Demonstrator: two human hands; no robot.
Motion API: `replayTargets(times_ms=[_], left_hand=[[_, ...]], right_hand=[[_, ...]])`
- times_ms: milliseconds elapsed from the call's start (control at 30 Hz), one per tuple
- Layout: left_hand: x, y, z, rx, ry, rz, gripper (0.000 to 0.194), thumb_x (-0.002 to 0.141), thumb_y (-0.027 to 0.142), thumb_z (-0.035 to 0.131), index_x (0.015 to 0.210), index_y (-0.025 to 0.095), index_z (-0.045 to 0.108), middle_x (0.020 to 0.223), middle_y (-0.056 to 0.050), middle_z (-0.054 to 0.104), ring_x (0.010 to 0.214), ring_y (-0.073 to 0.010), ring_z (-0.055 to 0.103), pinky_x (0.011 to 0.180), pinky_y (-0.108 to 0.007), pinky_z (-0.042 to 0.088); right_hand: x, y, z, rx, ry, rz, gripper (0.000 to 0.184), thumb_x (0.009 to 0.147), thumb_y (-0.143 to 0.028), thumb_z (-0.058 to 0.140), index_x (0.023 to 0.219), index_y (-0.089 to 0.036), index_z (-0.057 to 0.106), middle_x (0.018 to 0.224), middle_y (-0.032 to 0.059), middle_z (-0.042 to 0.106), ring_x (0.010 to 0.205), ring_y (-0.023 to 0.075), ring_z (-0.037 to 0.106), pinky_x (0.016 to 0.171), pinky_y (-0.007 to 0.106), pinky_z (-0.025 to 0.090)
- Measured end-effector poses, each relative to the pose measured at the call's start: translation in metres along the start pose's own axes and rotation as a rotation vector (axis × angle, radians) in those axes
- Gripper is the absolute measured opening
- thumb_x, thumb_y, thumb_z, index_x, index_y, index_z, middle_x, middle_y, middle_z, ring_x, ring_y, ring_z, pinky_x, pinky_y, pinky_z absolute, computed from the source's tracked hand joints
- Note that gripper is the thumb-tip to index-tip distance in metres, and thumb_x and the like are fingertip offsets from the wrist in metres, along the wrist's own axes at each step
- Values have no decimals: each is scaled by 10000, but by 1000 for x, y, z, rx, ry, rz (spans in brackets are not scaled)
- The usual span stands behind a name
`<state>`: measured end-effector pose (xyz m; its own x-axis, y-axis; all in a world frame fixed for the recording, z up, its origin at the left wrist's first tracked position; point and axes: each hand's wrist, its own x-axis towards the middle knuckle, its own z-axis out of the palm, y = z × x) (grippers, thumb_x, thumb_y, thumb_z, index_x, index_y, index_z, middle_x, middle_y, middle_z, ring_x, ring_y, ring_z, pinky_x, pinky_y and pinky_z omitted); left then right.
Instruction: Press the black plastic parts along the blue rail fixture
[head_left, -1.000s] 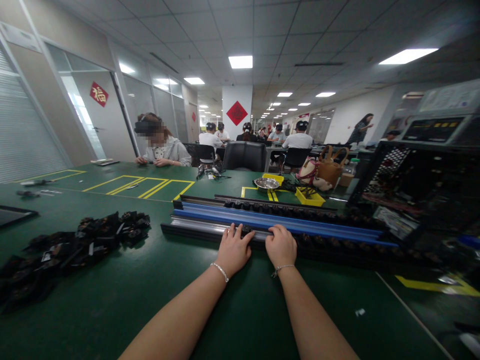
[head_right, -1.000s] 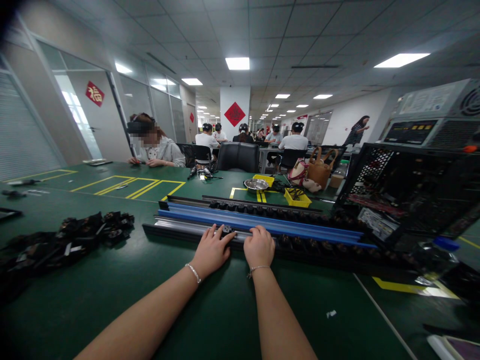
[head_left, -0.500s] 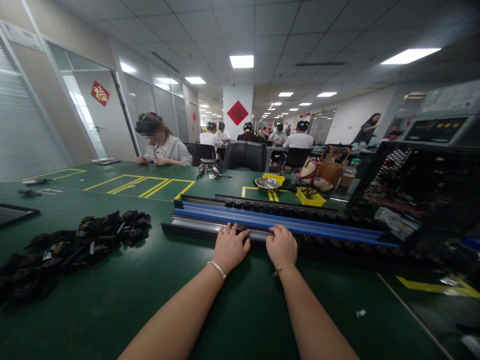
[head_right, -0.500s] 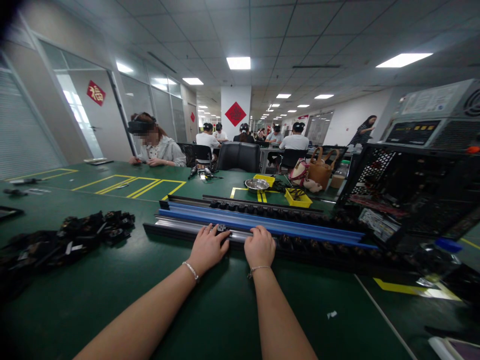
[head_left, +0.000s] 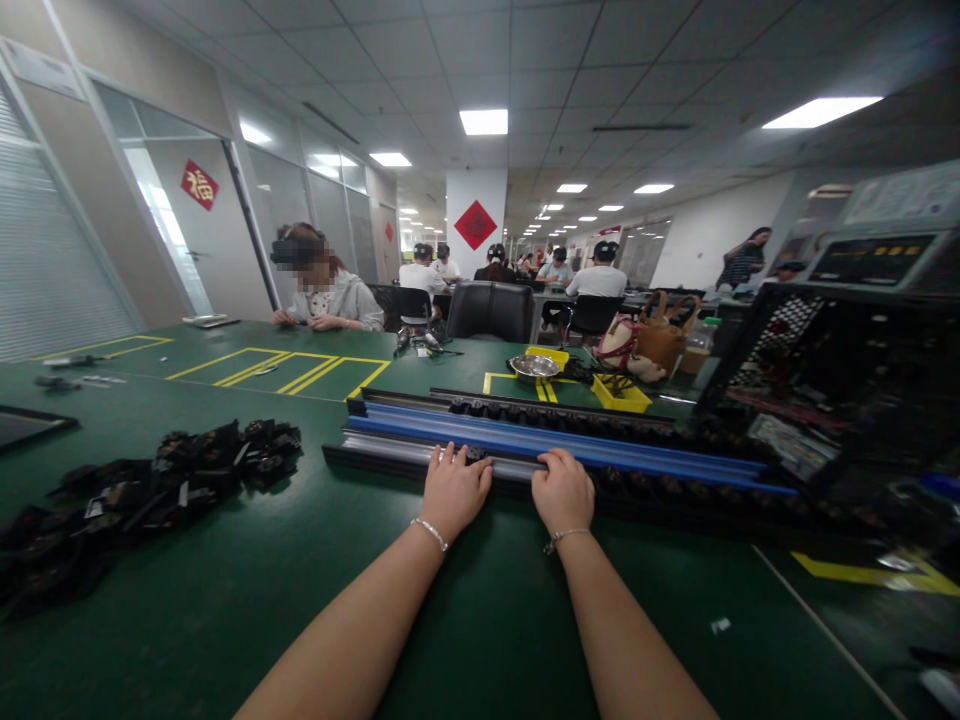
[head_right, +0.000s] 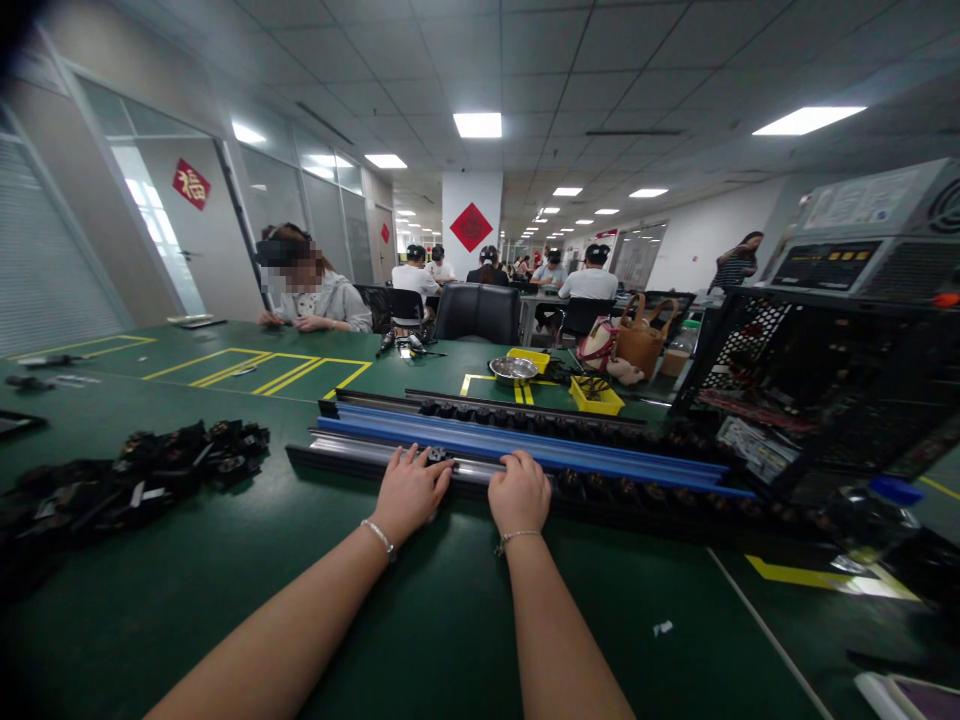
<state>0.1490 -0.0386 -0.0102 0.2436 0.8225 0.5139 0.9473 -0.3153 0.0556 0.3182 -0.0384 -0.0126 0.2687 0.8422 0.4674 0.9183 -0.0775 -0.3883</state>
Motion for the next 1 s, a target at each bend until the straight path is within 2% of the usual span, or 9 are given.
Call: replayTargets(times_ms=[300, 533, 1000], left_hand=[[2, -8, 4, 13, 27, -42, 350, 891, 414, 372, 1047, 357, 680, 1155, -48, 645, 1163, -276, 510, 1053, -510, 231], [3, -10, 2, 7, -2, -76, 337, 882, 408, 384, 1025, 372, 687, 1151, -40, 649, 1174, -290, 502, 1064, -539, 181], [5, -15, 1, 61, 0, -100, 349, 885, 410, 367, 990, 383, 700, 1130, -40, 659, 1149, -292, 526, 1067, -544, 161]], right_hand=[[0, -1, -1, -2, -19, 14, 335, 768, -157, 420, 982, -192, 675, 1175, 38, 605, 1049, 201, 519, 890, 315, 341], [0, -1, -2, -4, -18, 13, 331, 764, -154, 425, 974, -192, 678, 1173, 40, 606, 1043, 199, 523, 887, 311, 345], [0, -1, -2, -8, -15, 10, 333, 761, -156, 424, 976, -191, 677, 1160, 40, 612, 1036, 207, 528, 885, 318, 354]])
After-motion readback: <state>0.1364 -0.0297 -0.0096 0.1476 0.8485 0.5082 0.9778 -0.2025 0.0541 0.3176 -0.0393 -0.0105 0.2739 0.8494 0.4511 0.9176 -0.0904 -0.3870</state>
